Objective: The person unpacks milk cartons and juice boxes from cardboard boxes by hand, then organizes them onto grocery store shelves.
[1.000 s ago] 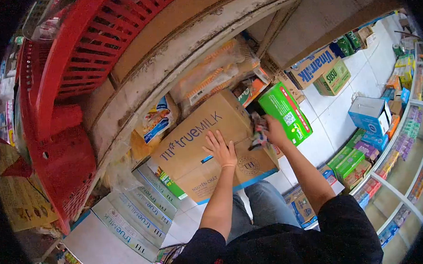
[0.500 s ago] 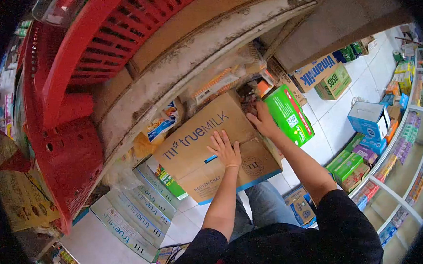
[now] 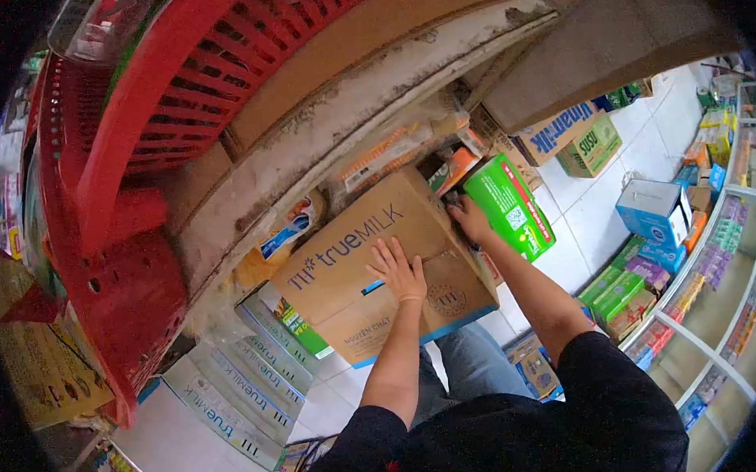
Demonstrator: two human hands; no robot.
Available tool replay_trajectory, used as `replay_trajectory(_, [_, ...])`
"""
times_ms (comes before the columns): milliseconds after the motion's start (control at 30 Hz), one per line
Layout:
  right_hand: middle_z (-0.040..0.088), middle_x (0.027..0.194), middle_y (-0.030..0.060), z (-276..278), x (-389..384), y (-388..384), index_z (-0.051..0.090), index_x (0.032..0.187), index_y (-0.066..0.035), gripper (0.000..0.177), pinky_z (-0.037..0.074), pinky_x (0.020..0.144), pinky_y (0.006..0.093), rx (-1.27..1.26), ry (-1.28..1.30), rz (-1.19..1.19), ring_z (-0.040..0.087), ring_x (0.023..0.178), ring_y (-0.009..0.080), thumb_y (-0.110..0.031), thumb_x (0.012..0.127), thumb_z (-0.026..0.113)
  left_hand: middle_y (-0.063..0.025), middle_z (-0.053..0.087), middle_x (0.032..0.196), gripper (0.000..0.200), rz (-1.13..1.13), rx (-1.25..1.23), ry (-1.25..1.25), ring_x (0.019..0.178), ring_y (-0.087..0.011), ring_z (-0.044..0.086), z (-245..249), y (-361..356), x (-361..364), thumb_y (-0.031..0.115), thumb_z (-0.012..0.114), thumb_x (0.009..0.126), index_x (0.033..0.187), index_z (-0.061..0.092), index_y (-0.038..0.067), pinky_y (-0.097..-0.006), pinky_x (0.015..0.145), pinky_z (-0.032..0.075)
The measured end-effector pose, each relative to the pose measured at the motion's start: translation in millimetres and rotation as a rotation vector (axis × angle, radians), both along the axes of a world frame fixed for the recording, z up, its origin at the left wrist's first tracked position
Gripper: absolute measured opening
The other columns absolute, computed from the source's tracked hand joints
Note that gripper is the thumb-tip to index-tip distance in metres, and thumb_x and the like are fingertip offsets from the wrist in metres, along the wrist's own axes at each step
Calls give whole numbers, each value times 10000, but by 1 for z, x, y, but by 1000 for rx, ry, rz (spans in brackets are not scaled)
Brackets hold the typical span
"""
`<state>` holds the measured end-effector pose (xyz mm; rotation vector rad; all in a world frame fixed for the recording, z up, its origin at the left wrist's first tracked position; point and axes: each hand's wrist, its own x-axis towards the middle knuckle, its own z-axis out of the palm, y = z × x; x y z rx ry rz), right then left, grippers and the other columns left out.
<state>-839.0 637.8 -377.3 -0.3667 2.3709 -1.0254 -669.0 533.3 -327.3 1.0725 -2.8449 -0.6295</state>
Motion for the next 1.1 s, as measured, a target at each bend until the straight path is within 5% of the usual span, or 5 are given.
replay_trajectory(100, [516, 1024, 241, 18, -24, -35, 469, 1056, 37, 475, 388, 824, 432, 115, -101, 114, 498, 930, 397, -345, 781, 531, -147, 62, 1421, 671, 4, 11, -29, 1302, -341, 41, -2, 2, 4, 366, 459, 799, 1352, 194, 92, -570, 990, -41])
replay_trajectory(267, [552, 904, 236, 34, -29, -86, 509, 931, 49, 447, 405, 781, 410, -279, 64, -195, 507, 912, 393, -370, 775, 524, -156, 63, 1420, 668, 0, 54, -82, 1304, -336, 36, 6, 5, 7, 281, 465, 784, 1348, 188, 55, -529, 1004, -60])
replay_trajectory(533, [552, 985, 218, 61, 59, 53, 525, 1043, 11, 385, 406, 806, 385, 4, -255, -199, 525, 926, 350, -242, 754, 549, -158, 63, 1420, 639, -10, -11, 9, 1303, -341, 33, 0, 2, 1, 361, 368, 827, 1354, 167, 60, -529, 1001, -62])
replay_trajectory(867, [549, 976, 220, 53, -33, -85, 522, 1026, 17, 422, 393, 803, 393, -304, -55, -92, 508, 937, 352, -320, 771, 533, -162, 69, 1418, 618, -22, -33, 28, 1305, -337, 33, -7, 0, 4, 350, 352, 842, 1356, 164, 64, -539, 997, -58])
replay_trajectory(1100, [543, 939, 253, 32, 92, 101, 513, 1010, -5, 418, 397, 800, 424, 30, -105, -108, 520, 901, 382, -361, 797, 461, -153, 101, 1414, 630, 0, -4, 88, 1298, -341, 67, 1, 3, 4, 345, 440, 819, 1347, 211, 87, -559, 997, -21])
